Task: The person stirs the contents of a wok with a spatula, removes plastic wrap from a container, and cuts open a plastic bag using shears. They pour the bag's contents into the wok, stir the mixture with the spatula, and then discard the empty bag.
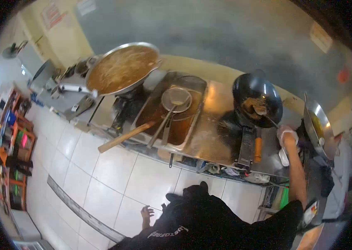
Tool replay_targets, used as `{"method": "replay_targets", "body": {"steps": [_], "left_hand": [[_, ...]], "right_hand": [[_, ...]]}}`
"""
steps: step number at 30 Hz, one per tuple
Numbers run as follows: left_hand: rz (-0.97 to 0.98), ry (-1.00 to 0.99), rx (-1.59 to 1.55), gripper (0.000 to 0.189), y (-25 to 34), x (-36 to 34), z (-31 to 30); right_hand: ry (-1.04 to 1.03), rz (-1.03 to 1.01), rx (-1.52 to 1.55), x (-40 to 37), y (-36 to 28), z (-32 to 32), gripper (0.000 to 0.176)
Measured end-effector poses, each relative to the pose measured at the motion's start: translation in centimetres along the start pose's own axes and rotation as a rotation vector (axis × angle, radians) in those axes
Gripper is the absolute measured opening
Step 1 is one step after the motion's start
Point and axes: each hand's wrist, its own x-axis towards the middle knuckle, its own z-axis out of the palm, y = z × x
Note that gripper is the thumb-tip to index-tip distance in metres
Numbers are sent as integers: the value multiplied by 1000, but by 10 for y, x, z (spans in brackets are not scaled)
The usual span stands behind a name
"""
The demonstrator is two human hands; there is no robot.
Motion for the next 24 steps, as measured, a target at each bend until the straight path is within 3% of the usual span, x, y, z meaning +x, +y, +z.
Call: {"method": "replay_targets", "body": {"steps": [2, 4, 6, 7, 8, 10, 11, 12, 15, 19, 22, 23, 24], "left_hand": [[-14, -138, 139, 33, 17, 25, -22], [59, -131, 114, 32, 40, 48, -41], [138, -35, 65, 33, 66, 66, -55], [145, -23, 53, 35, 81, 82, -57], [201, -68, 78, 37, 97, 99, -60], [268, -154, 127, 41, 136, 135, -58], [337, -194, 193, 42, 166, 147, -55], [408, -177, 194, 41, 195, 164, -52], [467, -138, 24, 36, 269, 175, -39], [467, -324, 175, 33, 331, 215, -28], [520, -296, 199, 29, 339, 236, -49], [482, -233, 99, 28, 322, 244, -59], [368, -173, 124, 26, 300, 254, -73]], "right_hand": [[-116, 66, -126, -20, -59, -41, 16], [-211, 142, -232, -26, -112, -96, 17], [-275, -24, -510, -43, -137, -144, 27], [-127, -85, -314, -24, -94, -99, 26], [-134, -91, -319, -27, -110, -82, 26], [-231, 145, -433, -23, -139, -70, 24], [-296, 56, -407, -12, -152, -69, 27], [-56, 97, -240, -28, -168, -101, 28], [-200, 132, -318, -28, -173, -147, 28], [-224, 262, -341, -5, -217, -105, 36], [-158, 354, -185, -38, -309, -196, 43], [-291, 342, -316, -9, -221, -134, 41], [-302, 344, -329, 4, -204, -105, 41]]}}
